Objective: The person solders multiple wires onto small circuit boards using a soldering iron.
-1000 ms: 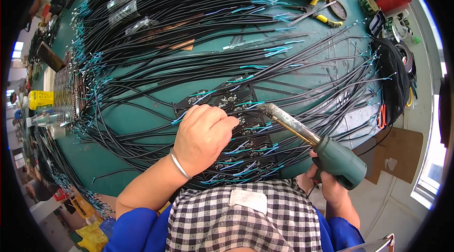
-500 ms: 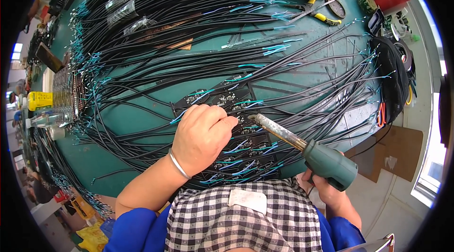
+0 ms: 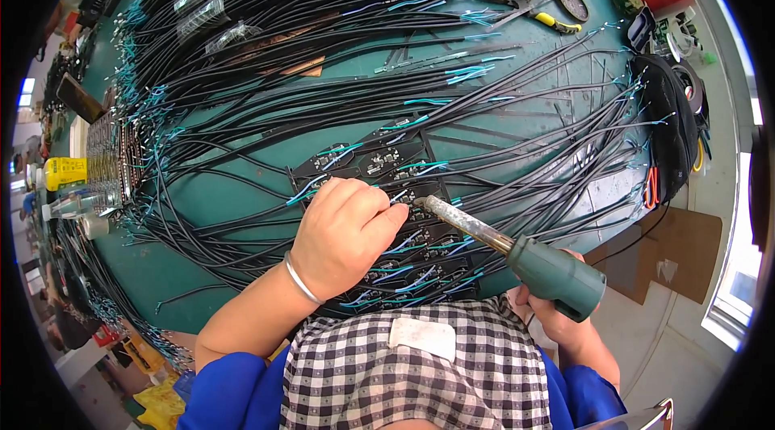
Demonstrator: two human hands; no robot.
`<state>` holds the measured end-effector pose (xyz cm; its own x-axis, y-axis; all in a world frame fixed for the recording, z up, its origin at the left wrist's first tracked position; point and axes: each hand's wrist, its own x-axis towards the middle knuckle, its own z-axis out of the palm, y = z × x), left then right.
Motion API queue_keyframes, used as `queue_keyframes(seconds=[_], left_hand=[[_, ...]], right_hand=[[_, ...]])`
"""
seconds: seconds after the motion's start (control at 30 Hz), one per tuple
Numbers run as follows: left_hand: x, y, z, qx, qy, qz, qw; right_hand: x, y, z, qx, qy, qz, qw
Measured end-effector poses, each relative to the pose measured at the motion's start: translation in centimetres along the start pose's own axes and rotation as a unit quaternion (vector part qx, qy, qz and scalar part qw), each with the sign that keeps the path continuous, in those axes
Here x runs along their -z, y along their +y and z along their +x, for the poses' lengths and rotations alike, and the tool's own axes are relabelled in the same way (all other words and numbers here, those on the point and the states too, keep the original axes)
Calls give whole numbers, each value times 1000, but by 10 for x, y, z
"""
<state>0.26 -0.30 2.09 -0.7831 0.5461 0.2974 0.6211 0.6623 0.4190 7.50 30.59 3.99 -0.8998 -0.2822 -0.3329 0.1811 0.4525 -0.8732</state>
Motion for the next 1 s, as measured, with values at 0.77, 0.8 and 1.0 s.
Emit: queue_keyframes(seconds=[0.77, 0.8, 1.0], left_hand=[[-2, 1, 0, 15, 19, -20, 1000], [-3, 1, 0, 15, 19, -19, 1000], [-1, 2, 1, 17, 13, -24, 999]], right_hand=[[3, -11, 11, 141, 9, -125, 982], [5, -8, 4, 43, 6, -69, 997], [2, -4, 7, 0, 5, -3, 1000]])
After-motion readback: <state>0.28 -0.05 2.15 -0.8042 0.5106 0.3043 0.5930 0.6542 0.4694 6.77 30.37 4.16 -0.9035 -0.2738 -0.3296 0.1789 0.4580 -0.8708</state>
